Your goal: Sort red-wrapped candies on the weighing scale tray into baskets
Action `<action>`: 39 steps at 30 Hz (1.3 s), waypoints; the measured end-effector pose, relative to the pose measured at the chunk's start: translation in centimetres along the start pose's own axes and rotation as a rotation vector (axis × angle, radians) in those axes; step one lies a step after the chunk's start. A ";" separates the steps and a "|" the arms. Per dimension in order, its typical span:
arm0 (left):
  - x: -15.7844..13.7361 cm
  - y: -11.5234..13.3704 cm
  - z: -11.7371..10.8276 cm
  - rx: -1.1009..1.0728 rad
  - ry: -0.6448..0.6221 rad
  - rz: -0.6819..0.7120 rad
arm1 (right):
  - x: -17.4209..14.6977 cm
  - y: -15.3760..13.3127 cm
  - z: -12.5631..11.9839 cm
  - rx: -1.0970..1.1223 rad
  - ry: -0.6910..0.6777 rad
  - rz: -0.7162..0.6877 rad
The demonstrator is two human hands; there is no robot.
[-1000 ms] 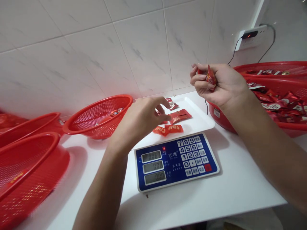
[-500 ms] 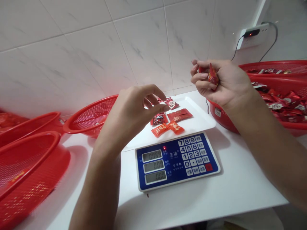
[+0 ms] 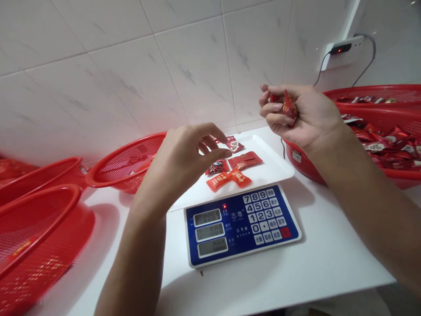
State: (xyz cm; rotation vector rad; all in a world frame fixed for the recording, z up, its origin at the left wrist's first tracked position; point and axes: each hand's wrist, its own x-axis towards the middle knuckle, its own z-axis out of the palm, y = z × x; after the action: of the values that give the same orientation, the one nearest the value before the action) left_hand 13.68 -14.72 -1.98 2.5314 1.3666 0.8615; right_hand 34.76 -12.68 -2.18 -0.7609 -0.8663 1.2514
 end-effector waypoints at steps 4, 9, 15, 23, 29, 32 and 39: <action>0.1 0.0 -0.2 -0.011 0.018 -0.024 | 0.2 -0.6 -0.7 -0.165 -0.009 -0.126; 0.0 -0.2 -0.1 0.001 0.022 -0.030 | 0.1 -2.7 -2.5 -0.222 0.217 -0.401; 0.1 -0.4 -0.1 0.000 0.015 -0.047 | 0.5 -4.6 -8.1 -0.995 0.380 -0.678; 0.4 -0.7 -0.3 0.026 -0.013 -0.086 | 0.9 -4.2 -8.4 -1.634 0.175 -0.204; 0.0 -1.5 0.3 0.289 -0.331 -0.087 | -1.7 0.0 -1.6 -1.603 -0.361 -0.166; 0.0 -1.5 1.2 0.390 -0.464 -0.078 | -1.6 2.8 -0.1 -1.638 -0.585 -0.124; -0.2 -0.4 1.8 0.596 -0.482 -0.056 | 0.6 4.5 -1.0 -1.744 -0.625 -0.104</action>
State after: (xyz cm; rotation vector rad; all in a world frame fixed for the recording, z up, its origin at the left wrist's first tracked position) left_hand 14.29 -14.37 -3.65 2.8038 1.6752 -0.2171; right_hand 33.55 -11.42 -6.47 -1.6045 -2.5306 0.3168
